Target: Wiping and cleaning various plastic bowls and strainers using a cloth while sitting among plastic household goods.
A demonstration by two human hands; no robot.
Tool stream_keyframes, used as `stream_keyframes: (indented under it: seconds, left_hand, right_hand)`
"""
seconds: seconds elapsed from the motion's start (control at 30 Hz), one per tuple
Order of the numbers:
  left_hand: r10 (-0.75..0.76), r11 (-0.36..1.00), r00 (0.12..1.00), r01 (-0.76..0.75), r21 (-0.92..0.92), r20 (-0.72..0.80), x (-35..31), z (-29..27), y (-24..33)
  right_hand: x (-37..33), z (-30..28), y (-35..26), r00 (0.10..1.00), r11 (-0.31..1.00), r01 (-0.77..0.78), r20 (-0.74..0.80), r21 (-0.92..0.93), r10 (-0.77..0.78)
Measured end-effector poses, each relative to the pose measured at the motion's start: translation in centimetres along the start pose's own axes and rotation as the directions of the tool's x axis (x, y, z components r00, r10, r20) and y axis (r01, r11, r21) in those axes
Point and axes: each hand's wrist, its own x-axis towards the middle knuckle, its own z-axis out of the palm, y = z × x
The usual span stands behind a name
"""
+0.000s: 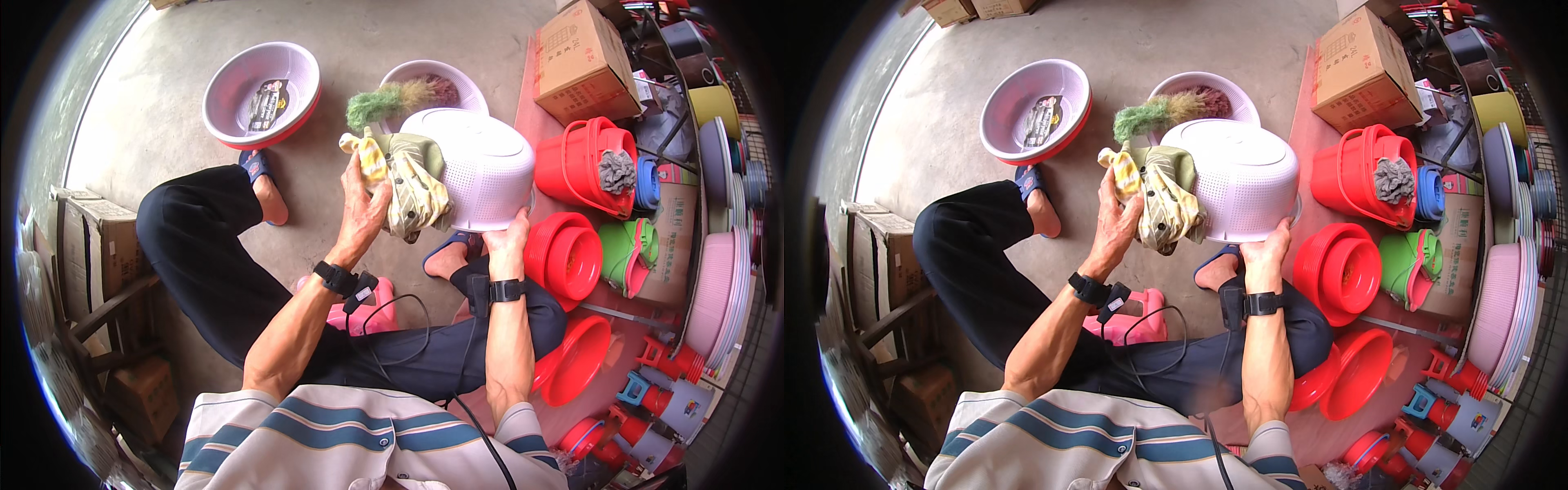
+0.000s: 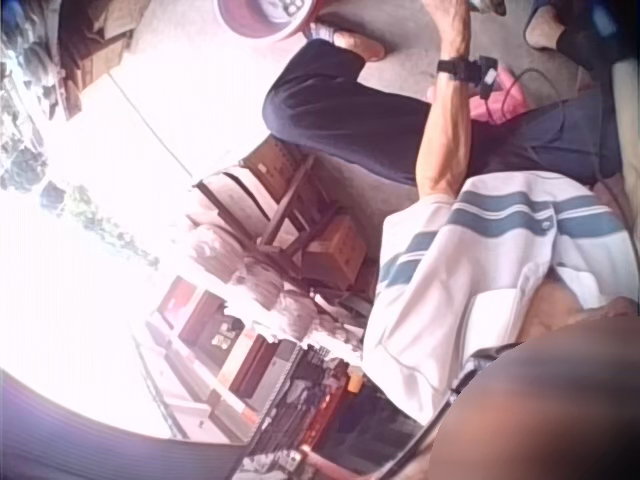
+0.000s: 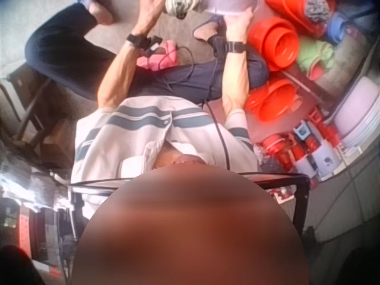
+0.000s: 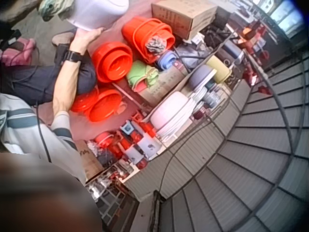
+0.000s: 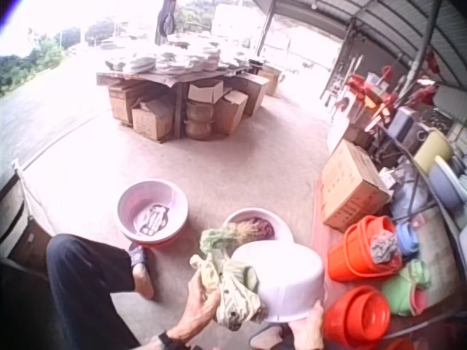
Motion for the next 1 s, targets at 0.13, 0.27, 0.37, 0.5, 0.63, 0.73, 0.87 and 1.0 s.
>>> stream_keyframes:
  seconds: [0.13,0.27,0.37,0.5,0.63,0.73,0.87,1.0]
  left_hand:
    - [-0.034,0.993,0.962,0.062,-0.096,0.271,0.7,-1.3,2.9]
    - [0.178,0.928,0.951,-0.247,0.279,0.253,0.4,-0.5,3.5]
    - [0.113,0.957,0.96,-0.175,0.23,0.258,1.3,-0.9,3.7]
    - [-0.124,0.969,0.981,0.152,-0.195,0.147,2.5,-2.3,1.1]
    - [-0.333,0.698,0.931,0.35,-0.624,0.149,2.5,-5.0,0.3]
    - [-0.373,0.674,0.919,0.364,-0.643,0.129,2.9,-6.0,-0.3]
    - [-0.404,0.578,0.9,0.39,-0.717,0.164,2.9,-6.3,-0.4]
    - [-0.411,0.612,0.899,0.394,-0.685,0.15,2.6,-5.6,0.0]
  right_hand:
    - [-0.5,0.6,0.1,0.998,1.0,0.028,0.051,-0.006,-0.028]
    - [-1.5,1.2,-0.2,0.997,1.0,-0.018,0.075,0.005,0.017]
    - [-1.1,0.9,-0.5,0.995,0.999,-0.045,0.085,-0.013,0.046]
    - [-0.2,0.2,-0.4,0.996,0.997,-0.072,0.051,-0.019,0.073]
    - [1.0,-0.6,-0.3,0.997,0.998,-0.063,0.032,-0.024,0.064]
    - [1.7,-1.3,-0.4,0.992,0.995,-0.102,0.074,0.022,0.1]
    - [1.4,-0.6,-0.5,0.989,0.987,-0.144,0.053,0.075,0.14]
    - [2.4,-1.9,-1.6,0.984,0.976,-0.156,0.106,0.154,0.141]
